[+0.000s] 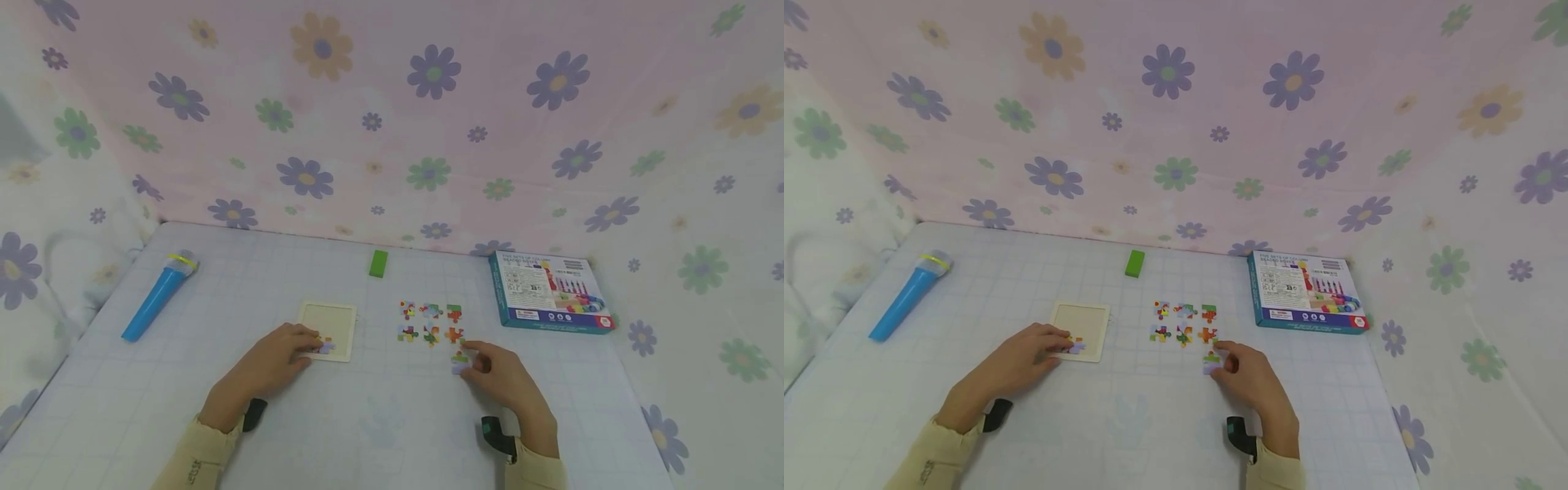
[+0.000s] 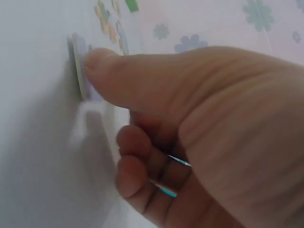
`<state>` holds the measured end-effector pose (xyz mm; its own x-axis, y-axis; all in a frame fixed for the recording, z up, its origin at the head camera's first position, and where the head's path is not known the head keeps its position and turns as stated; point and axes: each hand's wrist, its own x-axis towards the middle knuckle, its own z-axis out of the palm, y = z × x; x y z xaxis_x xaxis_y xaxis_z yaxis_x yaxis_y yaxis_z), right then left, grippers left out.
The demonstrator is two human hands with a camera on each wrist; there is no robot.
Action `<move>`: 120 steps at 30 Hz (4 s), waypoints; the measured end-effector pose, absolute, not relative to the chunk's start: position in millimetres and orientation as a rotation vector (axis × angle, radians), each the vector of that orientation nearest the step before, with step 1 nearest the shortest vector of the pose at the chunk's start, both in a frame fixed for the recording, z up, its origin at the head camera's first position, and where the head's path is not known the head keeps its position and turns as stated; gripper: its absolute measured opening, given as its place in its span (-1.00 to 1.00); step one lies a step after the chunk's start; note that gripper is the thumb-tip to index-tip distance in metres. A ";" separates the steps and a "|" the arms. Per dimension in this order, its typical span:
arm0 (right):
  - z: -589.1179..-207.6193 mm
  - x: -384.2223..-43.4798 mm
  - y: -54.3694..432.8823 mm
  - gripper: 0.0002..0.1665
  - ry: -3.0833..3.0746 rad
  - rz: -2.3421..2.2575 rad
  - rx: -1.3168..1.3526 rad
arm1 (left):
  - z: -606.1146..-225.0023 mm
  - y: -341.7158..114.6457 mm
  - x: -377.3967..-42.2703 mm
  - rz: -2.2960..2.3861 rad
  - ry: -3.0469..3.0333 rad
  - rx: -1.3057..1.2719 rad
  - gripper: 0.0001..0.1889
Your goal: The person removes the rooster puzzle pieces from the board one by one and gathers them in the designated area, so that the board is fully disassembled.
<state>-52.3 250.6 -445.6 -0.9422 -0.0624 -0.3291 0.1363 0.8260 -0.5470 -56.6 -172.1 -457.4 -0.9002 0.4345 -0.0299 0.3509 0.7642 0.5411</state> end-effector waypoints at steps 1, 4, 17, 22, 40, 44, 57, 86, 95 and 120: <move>-444.6 -52.7 249.1 -0.47 2.687 -0.834 0.049 | -458.1 -172.4 -57.1 0.813 2.804 0.630 -0.67; -442.4 -54.3 240.1 -0.49 2.716 -0.835 0.032 | -459.0 -173.8 -57.6 0.826 2.803 0.638 -0.65; -450.4 -64.9 162.2 -0.65 2.801 -0.890 -0.353 | -458.9 -173.9 -57.3 0.859 2.830 0.590 -0.63; -457.7 -70.8 135.9 -0.68 2.782 -0.870 -0.514 | -457.6 -175.1 -60.0 0.821 2.872 0.530 -0.49; -461.7 -75.7 54.3 -0.67 2.735 -0.853 -0.740 | -457.0 -173.9 -63.0 0.789 2.858 0.558 -0.59; -465.3 -76.1 41.5 -0.66 2.759 -0.800 -0.705 | -458.6 -175.1 -62.7 0.784 2.911 0.607 -0.62; -463.9 -74.1 22.5 -0.67 2.781 -0.833 -0.469 | -450.5 -169.2 -57.1 0.643 3.002 0.618 -0.64; -463.1 -71.8 22.9 -0.74 2.790 -0.902 -0.468 | -450.5 -170.1 -58.4 0.662 2.957 0.532 -0.63; -465.8 -69.5 22.7 -0.67 2.879 -0.788 -0.587 | -451.7 -170.9 -57.6 0.673 2.961 0.533 -0.61; -469.3 -68.8 32.2 -0.70 2.958 -0.756 -0.747 | -450.9 -171.1 -58.2 0.665 2.940 0.530 -0.61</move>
<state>-68.8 32.2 -469.3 -0.8871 -0.4470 0.1151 -0.4474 0.7715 -0.4523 -58.2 -171.1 -450.9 -0.9368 0.3499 -0.0028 0.3146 0.8457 0.4310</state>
